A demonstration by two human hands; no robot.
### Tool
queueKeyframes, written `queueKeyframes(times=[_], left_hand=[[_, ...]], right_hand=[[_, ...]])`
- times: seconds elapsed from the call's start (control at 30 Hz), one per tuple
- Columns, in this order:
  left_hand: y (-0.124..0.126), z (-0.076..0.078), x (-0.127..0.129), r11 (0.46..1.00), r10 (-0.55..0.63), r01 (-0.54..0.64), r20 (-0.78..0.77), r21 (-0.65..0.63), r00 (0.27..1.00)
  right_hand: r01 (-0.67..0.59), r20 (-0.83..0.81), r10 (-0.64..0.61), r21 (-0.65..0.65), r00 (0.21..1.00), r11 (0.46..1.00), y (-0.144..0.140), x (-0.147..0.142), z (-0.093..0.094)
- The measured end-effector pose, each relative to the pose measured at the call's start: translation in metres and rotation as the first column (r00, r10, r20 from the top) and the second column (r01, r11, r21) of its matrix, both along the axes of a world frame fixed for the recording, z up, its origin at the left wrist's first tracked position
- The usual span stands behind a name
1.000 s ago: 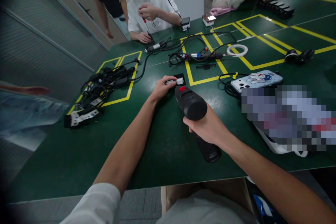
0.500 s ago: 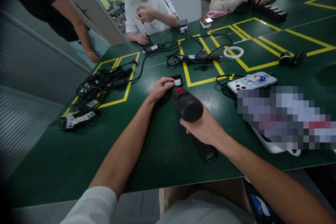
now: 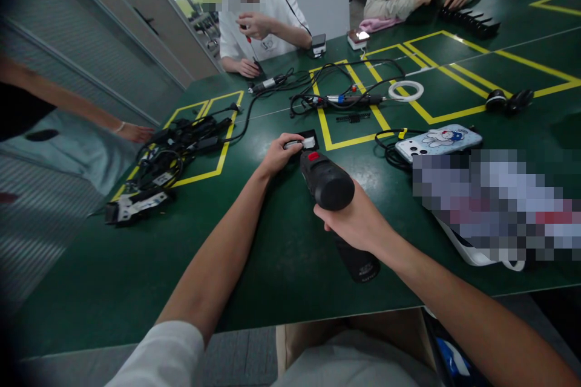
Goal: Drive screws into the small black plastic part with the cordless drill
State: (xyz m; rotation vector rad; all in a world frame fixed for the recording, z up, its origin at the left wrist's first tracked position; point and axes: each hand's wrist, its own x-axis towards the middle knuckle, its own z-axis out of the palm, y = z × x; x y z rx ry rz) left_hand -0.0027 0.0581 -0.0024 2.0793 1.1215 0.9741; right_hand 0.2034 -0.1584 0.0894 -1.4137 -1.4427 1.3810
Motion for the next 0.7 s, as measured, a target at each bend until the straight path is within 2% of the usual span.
queueKeyframes(times=[0.27,0.4,0.5,0.6,0.7], left_hand=[[0.000,0.000,0.000,1.000,-0.003,0.004,-0.031,0.026,1.000],[-0.001,0.001,0.001,1.000,-0.011,0.012,-0.040,0.027,0.999],[-0.002,0.001,0.001,0.999,-0.007,0.008,-0.042,0.031,0.999],[-0.003,0.001,0.002,0.999,-0.014,0.016,-0.052,0.044,0.999],[-0.005,0.000,0.001,0.999,-0.003,0.006,-0.057,0.053,0.998]], right_hand=[[0.000,0.059,-0.003,0.050,0.998,0.999,-0.001,-0.005,0.000],[-0.027,0.121,0.003,0.199,0.993,0.980,-0.008,-0.008,0.000],[-0.091,0.244,0.016,0.300,0.970,0.950,-0.019,-0.008,0.002],[-0.159,0.498,0.016,0.245,0.867,0.956,-0.031,-0.011,0.002],[-0.160,0.743,-0.003,0.147,0.670,0.976,-0.039,-0.017,-0.006]])
